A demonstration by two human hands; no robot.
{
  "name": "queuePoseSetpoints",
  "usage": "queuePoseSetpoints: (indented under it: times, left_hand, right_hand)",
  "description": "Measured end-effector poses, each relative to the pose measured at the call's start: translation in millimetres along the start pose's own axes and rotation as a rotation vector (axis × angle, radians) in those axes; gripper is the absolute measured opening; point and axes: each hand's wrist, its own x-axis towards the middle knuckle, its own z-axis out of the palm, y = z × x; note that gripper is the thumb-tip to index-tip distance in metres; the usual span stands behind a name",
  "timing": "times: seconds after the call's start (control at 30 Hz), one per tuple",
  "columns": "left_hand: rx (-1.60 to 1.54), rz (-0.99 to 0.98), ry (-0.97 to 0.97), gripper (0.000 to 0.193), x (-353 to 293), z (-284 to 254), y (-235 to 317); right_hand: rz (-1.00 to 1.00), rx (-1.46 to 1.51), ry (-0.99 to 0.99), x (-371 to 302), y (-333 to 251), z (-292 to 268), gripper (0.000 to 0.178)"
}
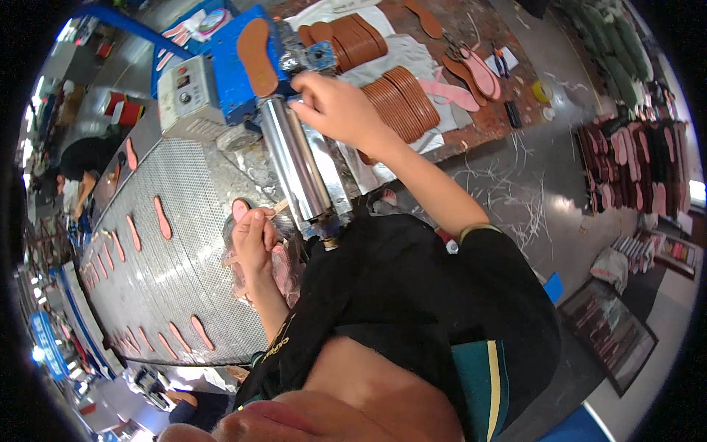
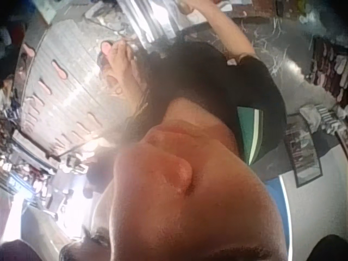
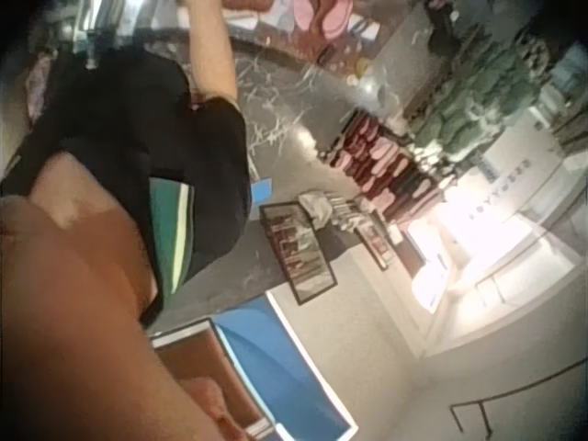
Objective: The worker is applying adhesive to shoe soles using a roller machine and placing the soles on a conveyor belt.
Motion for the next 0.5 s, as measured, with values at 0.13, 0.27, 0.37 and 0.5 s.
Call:
queuePoseSetpoints:
  times: [0.13,0.27,0.37,0.5]
  left_hand:
    - [0.041,0.057,0.101,0.024,-8.9,-15.4,-21.9]
    - [-0.016,0.072,0.163,0.027,-31.4,-39.8,-42.5]
    - [-0.051,0.132,0.172,0.03,-31.0,-57.8,-63.9]
    - [0.001,0.198,0.129,0.036,-20.4,-69.5,-56.3]
  right_hand:
    - [-0.297,-0.538,0.08,94.2,-16.2,54.2,0.043]
    - [-0.07,-0.965,-0.16,138.7,5.8,103.2,0.06]
    - [0.033,-0.928,-0.216,147.1,4.6,98.4,0.061]
    - [-0.065,-0.343,-0.146,140.7,6.0,83.8,0.066]
